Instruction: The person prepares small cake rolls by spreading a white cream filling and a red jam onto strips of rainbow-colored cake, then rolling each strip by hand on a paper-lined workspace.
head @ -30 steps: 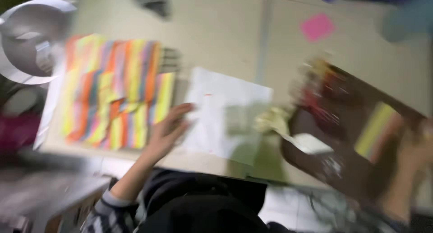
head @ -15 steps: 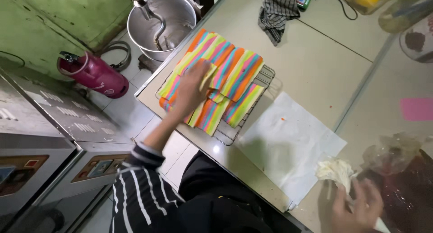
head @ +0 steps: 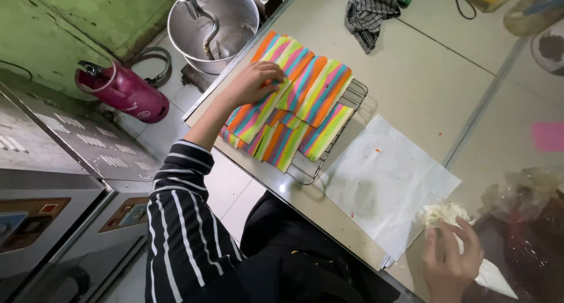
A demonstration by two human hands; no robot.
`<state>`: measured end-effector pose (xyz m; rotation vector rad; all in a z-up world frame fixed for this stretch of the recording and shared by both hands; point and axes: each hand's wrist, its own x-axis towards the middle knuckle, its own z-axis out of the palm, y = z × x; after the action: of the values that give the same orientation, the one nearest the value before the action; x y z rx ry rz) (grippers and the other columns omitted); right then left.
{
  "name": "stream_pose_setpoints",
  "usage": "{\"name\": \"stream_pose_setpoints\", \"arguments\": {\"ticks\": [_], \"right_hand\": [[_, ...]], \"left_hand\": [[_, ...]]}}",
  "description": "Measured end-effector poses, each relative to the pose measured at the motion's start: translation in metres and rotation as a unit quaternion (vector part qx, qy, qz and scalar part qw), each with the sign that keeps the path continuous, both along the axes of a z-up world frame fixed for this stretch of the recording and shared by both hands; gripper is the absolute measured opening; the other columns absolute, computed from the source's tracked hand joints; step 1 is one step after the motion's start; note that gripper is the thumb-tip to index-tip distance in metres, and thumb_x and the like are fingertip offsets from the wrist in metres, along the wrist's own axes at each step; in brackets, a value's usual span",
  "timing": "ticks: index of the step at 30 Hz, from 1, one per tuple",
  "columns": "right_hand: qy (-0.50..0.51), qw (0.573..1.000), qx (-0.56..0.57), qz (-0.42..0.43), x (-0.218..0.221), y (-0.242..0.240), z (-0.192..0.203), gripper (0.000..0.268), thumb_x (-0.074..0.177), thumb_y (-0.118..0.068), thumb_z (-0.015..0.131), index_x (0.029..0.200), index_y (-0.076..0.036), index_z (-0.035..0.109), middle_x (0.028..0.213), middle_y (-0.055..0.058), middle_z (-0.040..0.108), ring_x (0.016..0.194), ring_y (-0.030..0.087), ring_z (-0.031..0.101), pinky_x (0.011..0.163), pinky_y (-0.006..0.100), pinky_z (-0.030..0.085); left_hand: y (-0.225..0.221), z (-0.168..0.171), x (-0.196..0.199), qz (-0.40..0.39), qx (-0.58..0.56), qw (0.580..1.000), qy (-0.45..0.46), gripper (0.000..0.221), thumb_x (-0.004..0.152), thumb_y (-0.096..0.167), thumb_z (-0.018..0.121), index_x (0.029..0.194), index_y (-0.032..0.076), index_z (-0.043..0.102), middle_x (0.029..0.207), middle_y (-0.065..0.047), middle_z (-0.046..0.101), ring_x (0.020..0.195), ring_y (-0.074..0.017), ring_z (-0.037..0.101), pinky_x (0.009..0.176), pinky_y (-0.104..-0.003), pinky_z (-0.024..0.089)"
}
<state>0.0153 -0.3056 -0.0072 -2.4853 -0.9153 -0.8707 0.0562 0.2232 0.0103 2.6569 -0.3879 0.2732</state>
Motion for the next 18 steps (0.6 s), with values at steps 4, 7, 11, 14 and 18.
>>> {"name": "stream_pose_setpoints", "arguments": {"ticks": [4,7,11,14,18], "right_hand": [[0.007,1.0,-0.004,0.007,-0.001,0.002,0.005,0.016,0.085,0.007,0.073,0.099,0.004,0.068,0.121,0.022,0.057,0.09,0.024,0.061,0.085,0.04,0.046],[0.005,1.0,-0.019,0.005,-0.001,0.005,0.01,0.015,0.088,0.002,0.071,0.103,0.001,0.068,0.121,0.02,0.058,0.091,0.024,0.061,0.086,0.04,0.046],[0.001,0.999,-0.035,0.012,-0.001,0.008,0.014,0.017,0.084,0.005,0.073,0.101,0.003,0.068,0.12,0.022,0.056,0.089,0.022,0.059,0.084,0.036,0.049],[0.001,0.999,-0.031,0.031,-0.002,0.016,0.023,0.015,0.086,0.006,0.072,0.101,0.006,0.068,0.119,0.024,0.055,0.083,0.023,0.061,0.079,0.033,0.052],[0.011,0.999,-0.038,0.03,-0.001,0.014,0.016,0.016,0.086,0.002,0.071,0.102,0.002,0.068,0.12,0.021,0.056,0.086,0.023,0.059,0.077,0.032,0.05]], "left_hand": [[-0.001,0.005,0.01,0.035,0.029,0.995,0.094,0.042,0.078,0.017,0.069,0.116,0.006,0.054,0.106,-0.012,0.058,0.096,-0.0269,0.053,0.081,-0.041,0.044],[0.007,-0.005,0.024,0.039,0.075,0.987,0.137,0.037,0.077,0.023,0.072,0.108,0.006,0.062,0.097,-0.01,0.057,0.09,-0.0244,0.05,0.076,-0.037,0.043],[0.006,0.001,0.027,0.05,0.07,0.981,0.173,0.022,0.078,0.015,0.07,0.097,0.006,0.064,0.101,-0.009,0.051,0.097,-0.0255,0.044,0.079,-0.036,0.043],[0.006,0.002,0.028,0.026,0.069,0.984,0.161,0.021,0.076,0.013,0.071,0.095,0.01,0.062,0.105,-0.008,0.056,0.098,-0.024,0.047,0.082,-0.036,0.043],[-0.001,0.019,0.022,0.08,0.022,0.982,0.168,0.042,0.08,0.013,0.066,0.118,0.007,0.049,0.115,-0.013,0.052,0.103,-0.027,0.049,0.083,-0.04,0.044]]}}
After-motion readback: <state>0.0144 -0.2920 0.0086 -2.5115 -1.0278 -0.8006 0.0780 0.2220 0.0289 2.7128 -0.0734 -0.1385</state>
